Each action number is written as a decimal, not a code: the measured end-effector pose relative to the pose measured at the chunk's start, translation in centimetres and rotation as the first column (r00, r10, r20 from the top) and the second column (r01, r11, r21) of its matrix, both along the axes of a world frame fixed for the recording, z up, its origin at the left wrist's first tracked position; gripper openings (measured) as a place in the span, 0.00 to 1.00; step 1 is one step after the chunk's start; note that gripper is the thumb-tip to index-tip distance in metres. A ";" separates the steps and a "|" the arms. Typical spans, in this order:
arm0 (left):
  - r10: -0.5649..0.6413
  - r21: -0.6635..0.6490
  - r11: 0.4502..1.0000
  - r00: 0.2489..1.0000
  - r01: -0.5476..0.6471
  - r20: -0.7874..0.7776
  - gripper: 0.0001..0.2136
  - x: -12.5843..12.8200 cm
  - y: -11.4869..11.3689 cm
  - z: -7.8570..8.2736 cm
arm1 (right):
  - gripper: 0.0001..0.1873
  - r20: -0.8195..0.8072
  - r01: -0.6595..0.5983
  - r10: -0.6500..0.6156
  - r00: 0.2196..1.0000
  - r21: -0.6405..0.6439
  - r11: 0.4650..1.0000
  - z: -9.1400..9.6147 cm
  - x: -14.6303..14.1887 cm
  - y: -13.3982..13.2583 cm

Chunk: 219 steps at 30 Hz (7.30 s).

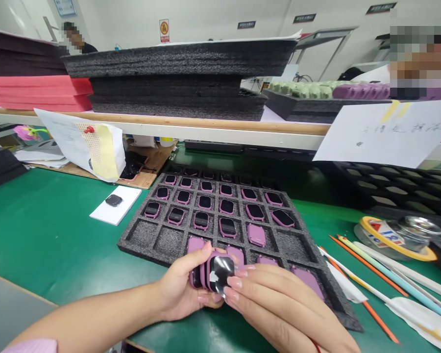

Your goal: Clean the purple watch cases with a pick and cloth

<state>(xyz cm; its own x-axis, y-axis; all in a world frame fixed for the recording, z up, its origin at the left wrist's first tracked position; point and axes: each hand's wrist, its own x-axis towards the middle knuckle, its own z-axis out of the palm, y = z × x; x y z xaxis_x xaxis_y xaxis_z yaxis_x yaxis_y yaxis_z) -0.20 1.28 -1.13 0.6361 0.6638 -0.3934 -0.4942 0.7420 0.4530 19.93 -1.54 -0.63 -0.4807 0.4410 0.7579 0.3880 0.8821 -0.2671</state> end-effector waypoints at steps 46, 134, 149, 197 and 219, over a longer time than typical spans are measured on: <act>0.033 0.322 0.947 0.991 0.011 -0.131 0.19 0.3 -0.6 0.4 | 0.19 0.173 0.576 -0.561 0.810 -0.420 0.701 -0.7 10.6 6.7; 0.597 0.614 0.569 0.239 0.546 -0.766 0.10 -5.5 4.0 4.2 | 0.12 0.452 0.656 -0.544 0.707 -0.131 0.743 -1.2 9.6 7.2; 0.549 0.726 0.653 0.527 0.215 -0.649 0.13 -5.7 3.8 4.5 | 0.17 0.456 0.626 -0.472 0.754 -0.282 0.727 1.3 11.2 6.4; -0.048 0.277 0.958 0.994 0.073 -0.093 0.24 0.0 -0.6 1.1 | 0.07 -0.537 0.066 -0.312 0.784 -0.427 0.902 0.8 -0.8 1.1; 0.037 0.317 0.948 0.982 0.025 -0.188 0.25 0.2 -0.8 0.4 | 0.24 -0.013 0.120 -0.120 0.993 0.030 0.992 0.1 -1.5 0.1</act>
<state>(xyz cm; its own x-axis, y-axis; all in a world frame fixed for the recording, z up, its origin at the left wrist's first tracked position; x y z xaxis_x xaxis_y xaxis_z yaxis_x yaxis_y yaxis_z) 0.03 0.46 -0.75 0.5664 0.7771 -0.2743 -0.3805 0.5419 0.7494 18.41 -1.43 -0.52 -0.4171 0.4717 0.7769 0.4885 0.8372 -0.2460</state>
